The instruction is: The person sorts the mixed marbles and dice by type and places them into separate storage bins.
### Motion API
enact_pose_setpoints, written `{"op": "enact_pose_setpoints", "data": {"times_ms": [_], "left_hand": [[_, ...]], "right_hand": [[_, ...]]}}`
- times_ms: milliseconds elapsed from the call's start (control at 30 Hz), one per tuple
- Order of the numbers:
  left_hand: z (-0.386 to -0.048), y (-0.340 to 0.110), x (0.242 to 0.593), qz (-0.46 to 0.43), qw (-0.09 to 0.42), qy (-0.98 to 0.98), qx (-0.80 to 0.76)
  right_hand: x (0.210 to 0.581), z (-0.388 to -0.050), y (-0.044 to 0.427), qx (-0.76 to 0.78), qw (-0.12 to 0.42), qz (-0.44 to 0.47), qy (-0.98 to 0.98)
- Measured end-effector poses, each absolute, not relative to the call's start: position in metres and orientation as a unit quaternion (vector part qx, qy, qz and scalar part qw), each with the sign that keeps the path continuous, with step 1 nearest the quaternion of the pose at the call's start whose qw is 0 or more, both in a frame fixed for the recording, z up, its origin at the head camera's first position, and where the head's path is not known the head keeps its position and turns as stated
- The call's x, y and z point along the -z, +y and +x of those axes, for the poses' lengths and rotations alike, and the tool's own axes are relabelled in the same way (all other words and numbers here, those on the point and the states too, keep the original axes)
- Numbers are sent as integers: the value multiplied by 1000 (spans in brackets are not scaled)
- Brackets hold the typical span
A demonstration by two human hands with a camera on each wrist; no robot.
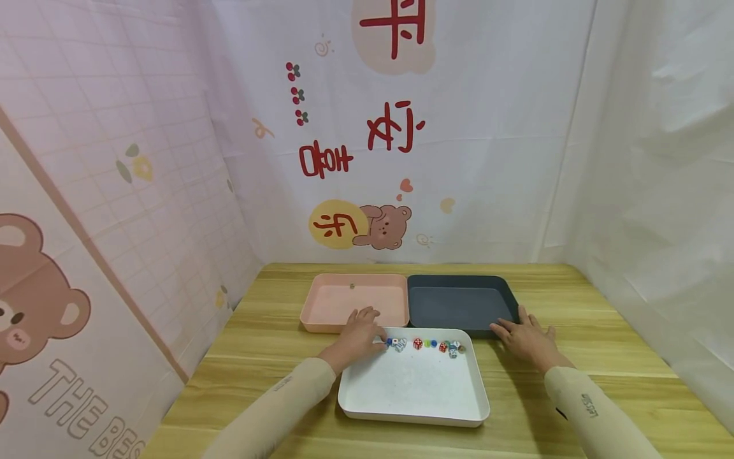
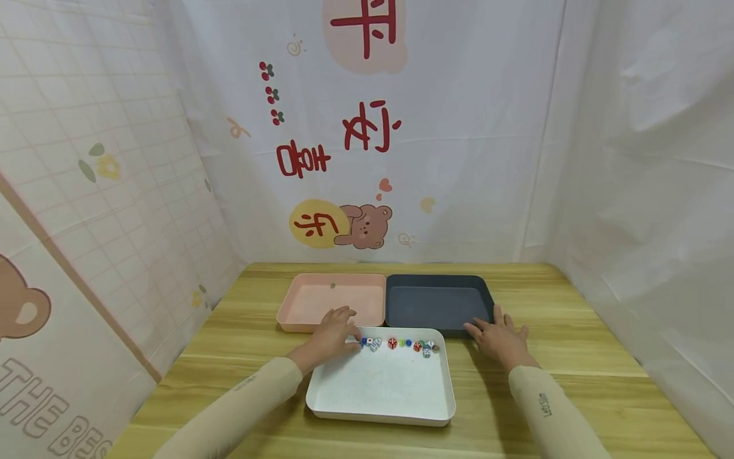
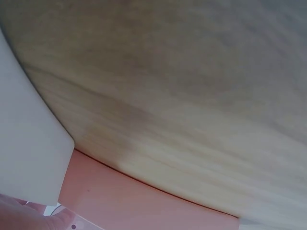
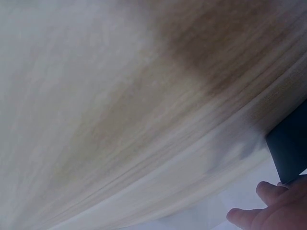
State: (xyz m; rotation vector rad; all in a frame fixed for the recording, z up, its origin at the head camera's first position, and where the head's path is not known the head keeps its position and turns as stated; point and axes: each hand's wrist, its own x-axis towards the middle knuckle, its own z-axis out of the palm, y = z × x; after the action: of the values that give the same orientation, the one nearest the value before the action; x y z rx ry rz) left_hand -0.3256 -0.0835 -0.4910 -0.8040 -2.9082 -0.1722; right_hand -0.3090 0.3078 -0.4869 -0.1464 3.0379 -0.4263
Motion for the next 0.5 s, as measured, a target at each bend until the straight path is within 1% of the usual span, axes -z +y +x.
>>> {"op": "enact_pose_setpoints", "data": {"times_ms": [500], "left_hand": [[-325, -84, 493, -281, 65, -955, 62]], "right_hand": [[486, -309, 307, 146, 38, -45, 987]]}}
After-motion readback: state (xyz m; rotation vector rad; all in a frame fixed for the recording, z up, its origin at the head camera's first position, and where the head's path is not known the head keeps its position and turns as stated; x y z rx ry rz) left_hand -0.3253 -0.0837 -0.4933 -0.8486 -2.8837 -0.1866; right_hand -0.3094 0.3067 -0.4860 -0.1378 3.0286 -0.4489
